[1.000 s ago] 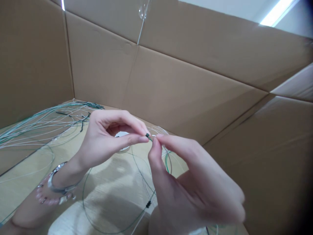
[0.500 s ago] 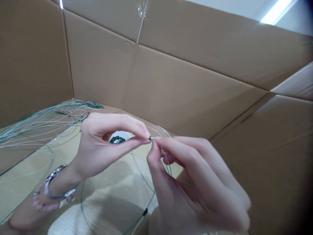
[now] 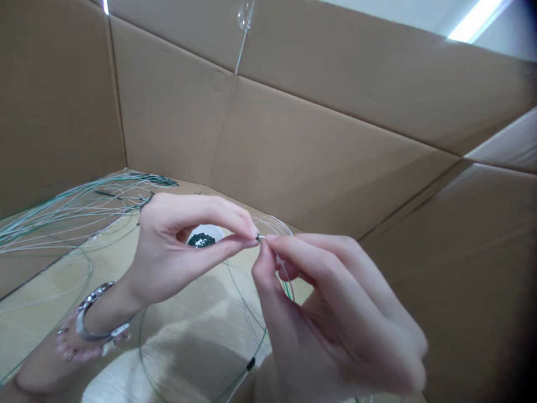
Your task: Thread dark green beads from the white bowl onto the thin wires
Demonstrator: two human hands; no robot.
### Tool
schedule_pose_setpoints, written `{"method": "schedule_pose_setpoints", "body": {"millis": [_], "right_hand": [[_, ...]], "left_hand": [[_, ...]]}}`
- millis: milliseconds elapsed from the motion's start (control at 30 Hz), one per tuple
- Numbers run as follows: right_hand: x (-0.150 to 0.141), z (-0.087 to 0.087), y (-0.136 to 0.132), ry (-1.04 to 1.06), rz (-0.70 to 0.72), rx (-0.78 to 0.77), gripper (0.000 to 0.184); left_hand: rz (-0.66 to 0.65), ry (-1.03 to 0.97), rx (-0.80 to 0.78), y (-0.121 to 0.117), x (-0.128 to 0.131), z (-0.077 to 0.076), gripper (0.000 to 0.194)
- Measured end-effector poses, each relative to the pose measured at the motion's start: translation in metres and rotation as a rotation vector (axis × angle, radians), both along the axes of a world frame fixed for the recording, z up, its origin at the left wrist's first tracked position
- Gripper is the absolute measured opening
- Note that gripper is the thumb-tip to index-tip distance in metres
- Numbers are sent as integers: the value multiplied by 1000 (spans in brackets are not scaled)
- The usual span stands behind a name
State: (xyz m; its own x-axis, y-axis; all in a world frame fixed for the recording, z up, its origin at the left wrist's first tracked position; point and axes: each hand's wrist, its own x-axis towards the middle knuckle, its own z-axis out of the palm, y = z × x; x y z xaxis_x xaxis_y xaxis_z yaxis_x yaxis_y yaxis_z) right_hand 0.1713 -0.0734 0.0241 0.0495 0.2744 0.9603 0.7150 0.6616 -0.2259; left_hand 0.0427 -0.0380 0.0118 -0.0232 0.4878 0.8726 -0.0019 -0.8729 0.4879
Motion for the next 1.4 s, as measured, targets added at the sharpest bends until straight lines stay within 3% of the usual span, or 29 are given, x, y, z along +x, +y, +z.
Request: {"method": "schedule_pose_setpoints", "body": {"millis": [500,867,967,1100,1400], "right_hand": [[7,3,1,-50,173,-55,20],[14,6,2,-82,181,-104,18],[18,9,4,-86,217,-139,20],[22,10,7,-106,290,-208,17],[26,3,29,-21,490,-337,14]], "left_hand": [[-35,-23,-12,1,-1,-1,23],[-104,-1,-50,1,-3,-1,30],[-110,43,-65,2,-5,0,24],[-56,122,-92,4,-8,1,13],[69,163,-92,9,-9,1,11]]}}
